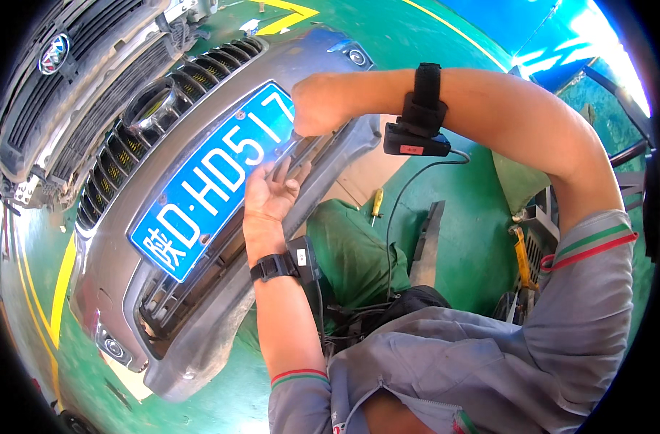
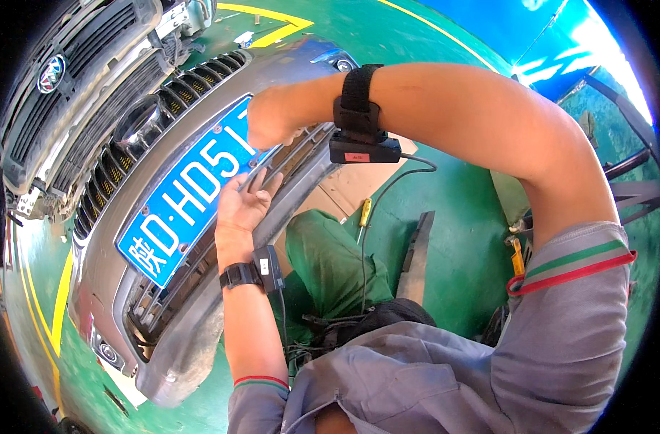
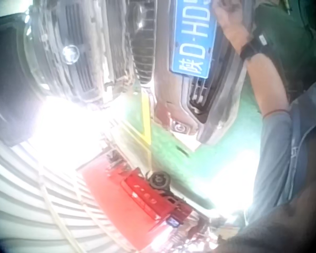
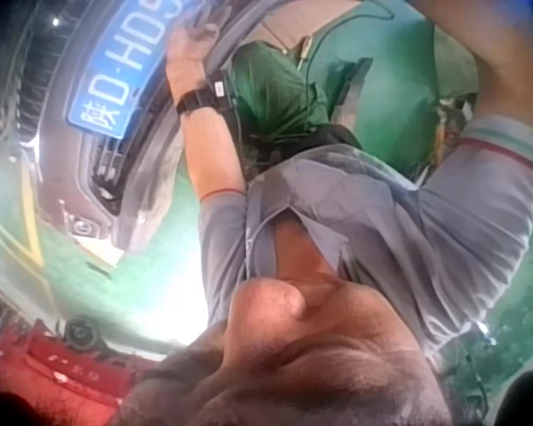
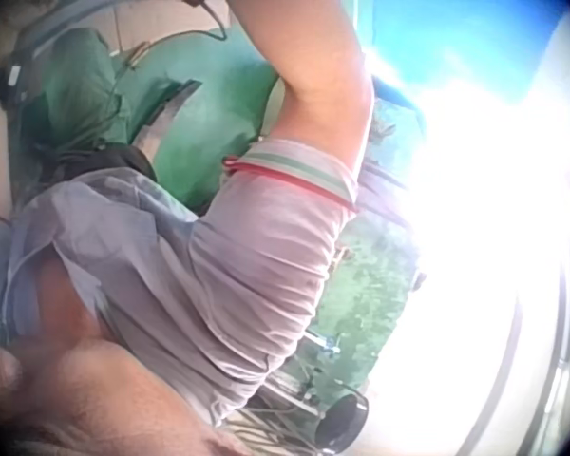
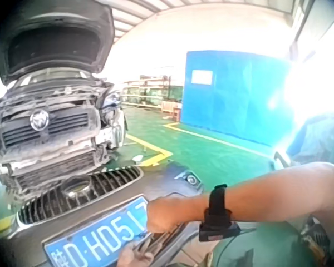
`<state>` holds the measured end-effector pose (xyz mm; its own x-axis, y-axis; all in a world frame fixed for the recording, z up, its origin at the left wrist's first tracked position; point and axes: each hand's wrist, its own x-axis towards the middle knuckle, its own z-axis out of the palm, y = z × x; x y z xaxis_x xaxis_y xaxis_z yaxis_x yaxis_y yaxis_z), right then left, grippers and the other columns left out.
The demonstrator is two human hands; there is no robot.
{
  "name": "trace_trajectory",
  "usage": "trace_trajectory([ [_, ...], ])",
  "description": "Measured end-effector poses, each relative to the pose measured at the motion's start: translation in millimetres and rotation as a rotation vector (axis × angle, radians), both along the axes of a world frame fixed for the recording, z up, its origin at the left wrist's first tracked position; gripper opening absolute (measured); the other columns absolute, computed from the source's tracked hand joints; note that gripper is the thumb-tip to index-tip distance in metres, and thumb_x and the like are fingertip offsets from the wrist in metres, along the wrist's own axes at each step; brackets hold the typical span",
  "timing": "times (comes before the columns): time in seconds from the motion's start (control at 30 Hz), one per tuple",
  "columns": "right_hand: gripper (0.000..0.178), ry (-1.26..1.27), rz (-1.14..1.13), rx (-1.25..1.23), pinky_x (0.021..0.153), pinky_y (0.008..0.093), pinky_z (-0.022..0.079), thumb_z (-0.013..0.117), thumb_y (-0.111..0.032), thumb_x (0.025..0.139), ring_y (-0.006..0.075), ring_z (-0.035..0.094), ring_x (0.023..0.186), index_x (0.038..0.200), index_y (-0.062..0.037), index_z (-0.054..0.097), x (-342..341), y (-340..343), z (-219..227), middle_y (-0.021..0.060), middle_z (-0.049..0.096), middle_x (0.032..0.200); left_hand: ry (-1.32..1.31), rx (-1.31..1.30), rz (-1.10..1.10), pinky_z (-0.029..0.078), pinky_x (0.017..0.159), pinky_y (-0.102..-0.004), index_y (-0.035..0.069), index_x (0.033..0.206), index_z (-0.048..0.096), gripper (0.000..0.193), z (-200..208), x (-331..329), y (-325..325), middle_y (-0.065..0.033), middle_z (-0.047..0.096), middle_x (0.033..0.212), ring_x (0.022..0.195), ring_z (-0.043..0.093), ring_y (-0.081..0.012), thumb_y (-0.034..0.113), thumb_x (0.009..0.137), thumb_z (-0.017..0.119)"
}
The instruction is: The person removes the license plate using a screwdriver, then detaches the front grille and lower trim from a car bumper by hand and using a tool.
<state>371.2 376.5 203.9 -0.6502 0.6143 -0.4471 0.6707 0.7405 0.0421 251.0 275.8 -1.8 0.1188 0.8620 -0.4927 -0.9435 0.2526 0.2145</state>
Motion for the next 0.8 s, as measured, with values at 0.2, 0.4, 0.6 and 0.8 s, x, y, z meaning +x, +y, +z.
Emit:
trace_trajectory([
  [0.2, 0.038, 0.083, 0.096, -0.021, 0.076, 0.0459, 0.056, 0.065, -0.034, 0.083, 0.0383, 0.071, 0.081, 0.081, 0.0028, 0.075, 3.5, 5.7, 0.1, 0.0226, 0.072, 0.084, -0.277, 0.142, -0.062, 0.054, 0.056, -0.0283, 0.003, 0.140, 0.045, 0.044, -18.0, -7.7, 3.2, -0.0214, 0.057, 0.137, 0.123, 0.060, -0.0438, 0.015, 0.098, 0.052],
  [0.4, 0.031, 0.144, -0.293, -0.229, 0.072, 0.0464, 0.054, 0.067, -0.028, 0.081, 0.0392, 0.069, 0.078, 0.080, 0.0021, 0.074, 5.7, 2.5, 2.1, 0.0227, 0.072, 0.083, -0.231, -0.020, 0.075, 0.055, 0.062, -0.0315, 0.000, 0.134, 0.050, 0.039, -27.0, 1.8, 14.3, -0.0223, 0.064, 0.125, 0.118, 0.064, -0.0392, 0.009, 0.096, 0.052],
  [0.6, 0.022, 0.089, 0.195, 0.097, 0.073, 0.0470, 0.056, 0.064, -0.017, 0.079, 0.0393, 0.070, 0.081, 0.085, 0.0012, 0.074, 19.2, -8.9, 11.4, 0.0207, 0.073, 0.088, -0.008, -0.049, 0.194, 0.056, 0.073, -0.0361, -0.009, 0.127, 0.048, 0.036, -23.8, 13.5, 16.1, -0.0216, 0.065, 0.119, 0.105, 0.066, -0.0342, 0.004, 0.093, 0.048],
  [0.8, 0.022, -0.088, 0.782, 0.308, 0.072, 0.0500, 0.056, 0.064, -0.020, 0.082, 0.0384, 0.071, 0.082, 0.085, -0.0002, 0.074, 22.2, -7.7, 0.4, 0.0188, 0.073, 0.085, -0.019, -0.044, 0.183, 0.056, 0.074, -0.0374, -0.008, 0.122, 0.051, 0.033, -23.6, 13.5, 16.4, -0.0205, 0.067, 0.116, 0.104, 0.066, -0.0341, 0.002, 0.091, 0.049],
])
